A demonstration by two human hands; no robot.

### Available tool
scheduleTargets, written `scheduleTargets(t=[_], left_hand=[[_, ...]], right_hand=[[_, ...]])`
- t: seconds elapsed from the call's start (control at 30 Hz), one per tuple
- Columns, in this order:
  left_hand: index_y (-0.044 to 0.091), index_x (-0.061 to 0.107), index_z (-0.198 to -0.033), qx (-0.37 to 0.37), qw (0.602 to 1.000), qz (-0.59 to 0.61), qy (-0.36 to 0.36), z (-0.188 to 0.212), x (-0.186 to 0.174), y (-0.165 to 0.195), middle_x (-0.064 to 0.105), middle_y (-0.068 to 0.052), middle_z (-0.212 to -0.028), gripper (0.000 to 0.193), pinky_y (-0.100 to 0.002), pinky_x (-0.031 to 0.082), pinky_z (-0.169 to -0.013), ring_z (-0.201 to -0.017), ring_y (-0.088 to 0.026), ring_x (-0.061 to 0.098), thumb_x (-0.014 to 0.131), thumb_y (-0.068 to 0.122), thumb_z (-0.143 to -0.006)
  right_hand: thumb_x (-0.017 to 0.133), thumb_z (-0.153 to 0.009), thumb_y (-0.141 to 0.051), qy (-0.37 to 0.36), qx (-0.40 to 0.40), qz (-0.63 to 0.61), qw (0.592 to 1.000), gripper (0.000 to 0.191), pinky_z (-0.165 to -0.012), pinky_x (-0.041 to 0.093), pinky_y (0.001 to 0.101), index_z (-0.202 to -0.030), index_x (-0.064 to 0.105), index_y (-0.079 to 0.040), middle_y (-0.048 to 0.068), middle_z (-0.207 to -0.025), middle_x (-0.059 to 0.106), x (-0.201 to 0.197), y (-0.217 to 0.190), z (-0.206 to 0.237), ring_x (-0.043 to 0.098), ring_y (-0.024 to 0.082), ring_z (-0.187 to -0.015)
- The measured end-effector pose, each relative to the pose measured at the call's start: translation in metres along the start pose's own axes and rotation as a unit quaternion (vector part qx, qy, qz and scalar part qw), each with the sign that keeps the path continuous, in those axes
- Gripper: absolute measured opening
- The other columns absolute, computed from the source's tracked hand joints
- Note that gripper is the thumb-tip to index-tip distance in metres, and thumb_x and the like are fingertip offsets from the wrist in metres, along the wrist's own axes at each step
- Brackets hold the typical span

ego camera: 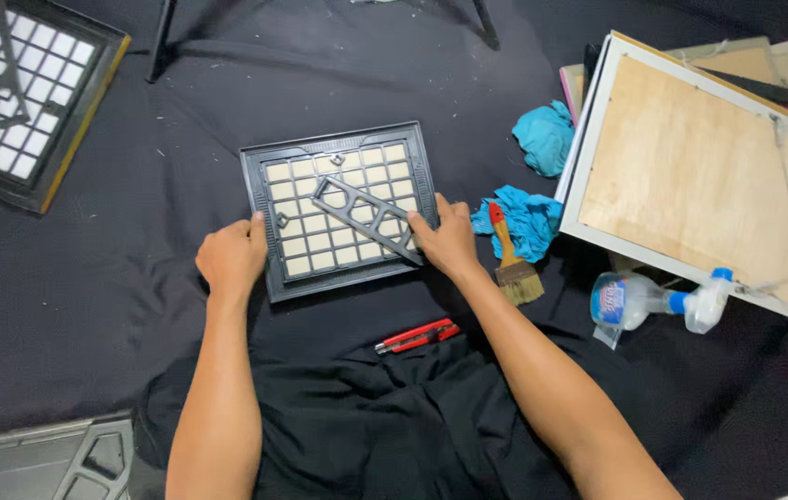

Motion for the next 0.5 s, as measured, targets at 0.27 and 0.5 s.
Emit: scheduleTargets(t=[0.27,0.5], left_hand=[[0.013,0.079,-0.085,-0.007,0.999,-0.034,-0.026,0.0,-0.01,-0.001,0.072,-0.019,-0.079,0.048,-0.053,0.054,-0.071,-0.078,-0.044,0.069,0.055,0.053,-0.098],[0.006,0.074,-0.082,-0.003,0.999,0.038,-0.022,0.002,-0.012,0.004,0.072,-0.02,-0.078,0.048,-0.052,0.053,-0.072,-0.08,-0.043,0.069,0.067,0.053,-0.093]], right_hand=[[0.072,-0.082,-0.039,-0.082,0.023,0.142,0.986,0.047,-0.093,0.054,0.0488,-0.111,0.076,-0.002,0.026,-0.108,0.074,-0.054,0.026,-0.021,0.069,0.043,-0.104],[0.076,-0.079,-0.033,-0.146,0.24,0.307,0.909,0.066,-0.094,0.052,0.0513,-0.134,0.056,-0.002,0.023,-0.128,0.066,-0.088,0.067,-0.013,0.064,0.04,-0.118]])
Point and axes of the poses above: each hand's wrist, its own z-axis away from the middle knuckle, its own x-axis out of the palm, y = z × x, the point moved 4 cm from there along -z, towards the middle knuckle
